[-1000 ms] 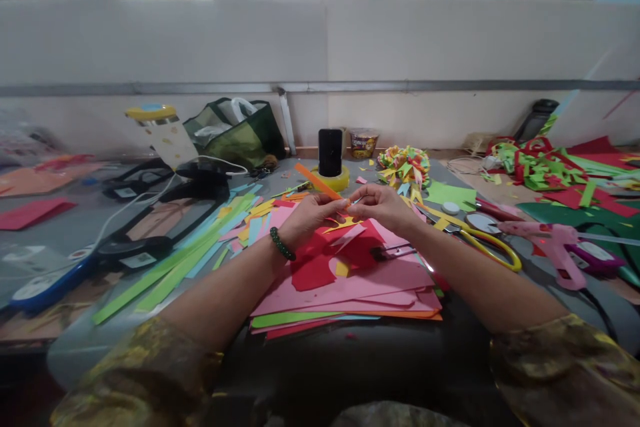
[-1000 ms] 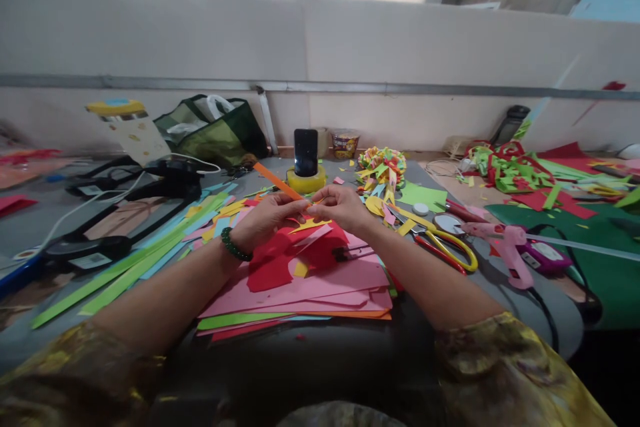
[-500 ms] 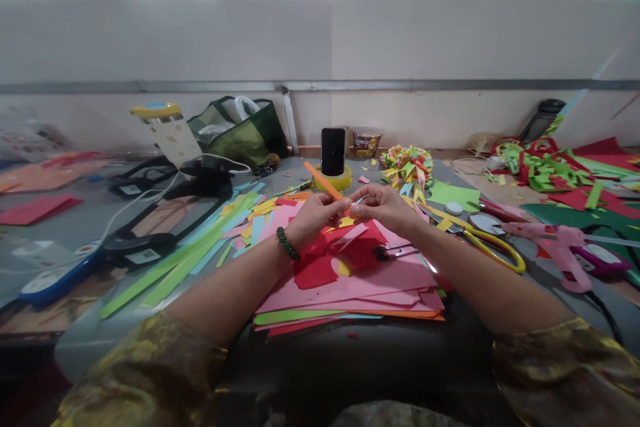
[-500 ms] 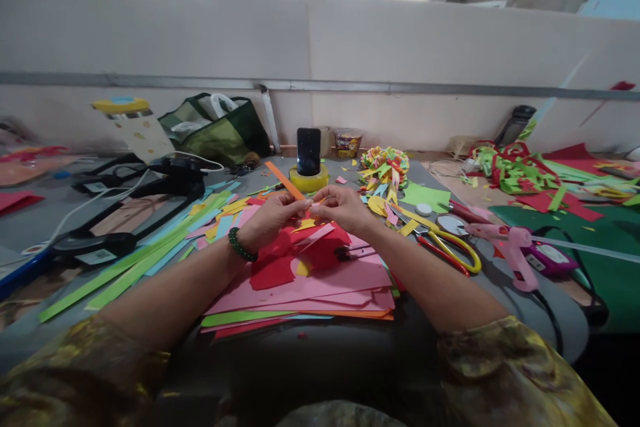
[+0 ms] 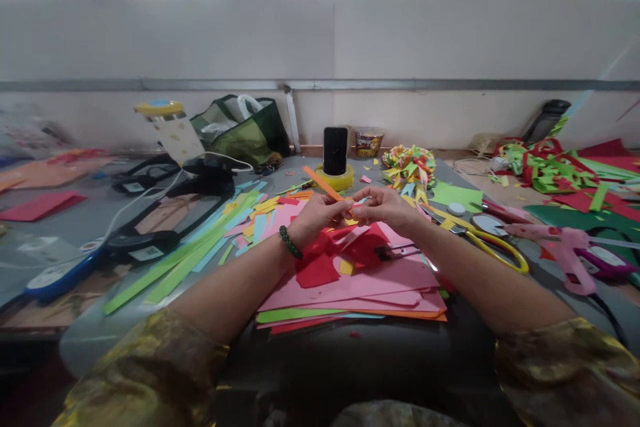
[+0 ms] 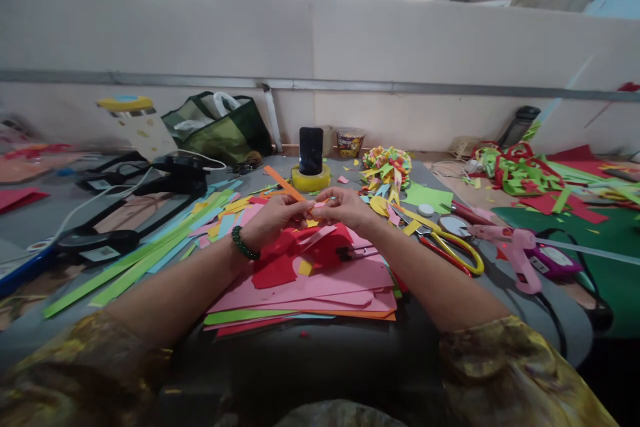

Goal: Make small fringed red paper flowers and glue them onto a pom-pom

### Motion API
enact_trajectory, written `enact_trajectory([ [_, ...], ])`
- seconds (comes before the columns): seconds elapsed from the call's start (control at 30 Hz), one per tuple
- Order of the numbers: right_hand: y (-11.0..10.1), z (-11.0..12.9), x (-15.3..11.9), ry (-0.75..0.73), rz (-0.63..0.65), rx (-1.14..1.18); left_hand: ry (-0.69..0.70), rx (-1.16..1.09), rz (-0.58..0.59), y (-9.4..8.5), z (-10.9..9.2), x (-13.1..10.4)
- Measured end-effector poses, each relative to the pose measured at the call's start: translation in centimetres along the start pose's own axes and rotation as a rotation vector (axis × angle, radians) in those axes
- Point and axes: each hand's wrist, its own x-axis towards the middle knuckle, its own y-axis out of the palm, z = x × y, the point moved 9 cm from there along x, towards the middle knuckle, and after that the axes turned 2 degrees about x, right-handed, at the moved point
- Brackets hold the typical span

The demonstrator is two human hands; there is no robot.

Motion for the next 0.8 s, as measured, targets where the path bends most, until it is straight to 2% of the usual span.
enact_trajectory([
  [0.2,0.0,0.3,0.0,-0.013,-0.001,-0.035,0.001,0.007,-0.012,0.0,0.0,-0.1],
  [0.53,0.0,0.9,-0.4,-0.042,-0.032,-0.038,0.085,-0.064,-0.204,-2.1,-1.2,0.2],
  [0.8,0.4,1.1,-0.6,-0.022,-0.007,-0.023,0.143,-0.256,-0.366,-5.7,-2.9,0.6],
])
